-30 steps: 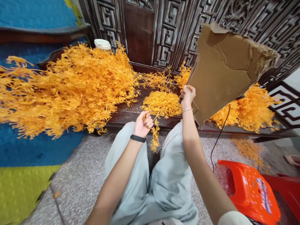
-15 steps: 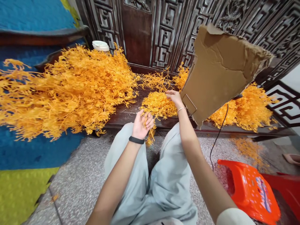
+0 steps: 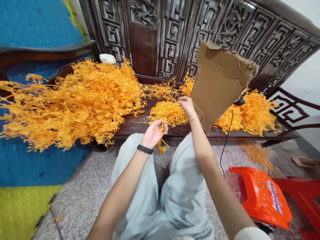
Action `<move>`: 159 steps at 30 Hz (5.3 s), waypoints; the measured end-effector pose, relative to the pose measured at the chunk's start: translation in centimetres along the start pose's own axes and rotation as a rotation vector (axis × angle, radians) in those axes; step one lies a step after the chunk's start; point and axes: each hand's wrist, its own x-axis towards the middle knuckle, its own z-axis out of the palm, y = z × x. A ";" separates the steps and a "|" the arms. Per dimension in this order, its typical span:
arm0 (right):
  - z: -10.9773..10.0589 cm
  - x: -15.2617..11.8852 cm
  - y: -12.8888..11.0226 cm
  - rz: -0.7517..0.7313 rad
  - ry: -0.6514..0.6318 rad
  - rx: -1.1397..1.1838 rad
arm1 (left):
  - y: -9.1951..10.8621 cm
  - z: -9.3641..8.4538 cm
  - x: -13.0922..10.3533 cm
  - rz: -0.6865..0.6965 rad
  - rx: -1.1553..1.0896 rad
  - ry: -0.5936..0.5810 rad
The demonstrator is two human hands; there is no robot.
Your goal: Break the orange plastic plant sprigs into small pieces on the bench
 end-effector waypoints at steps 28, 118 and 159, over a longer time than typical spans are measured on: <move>-0.4 -5.3 -2.3 -0.412 -0.119 -0.239 | 3.7 7.2 7.1 0.106 0.432 0.040; -1.4 -7.0 -3.8 -0.101 -0.683 0.653 | 8.0 8.0 -5.6 -0.041 0.398 -0.520; -1.8 -7.9 -3.6 -0.332 -0.204 0.166 | 4.2 2.4 2.0 -0.140 0.543 -0.120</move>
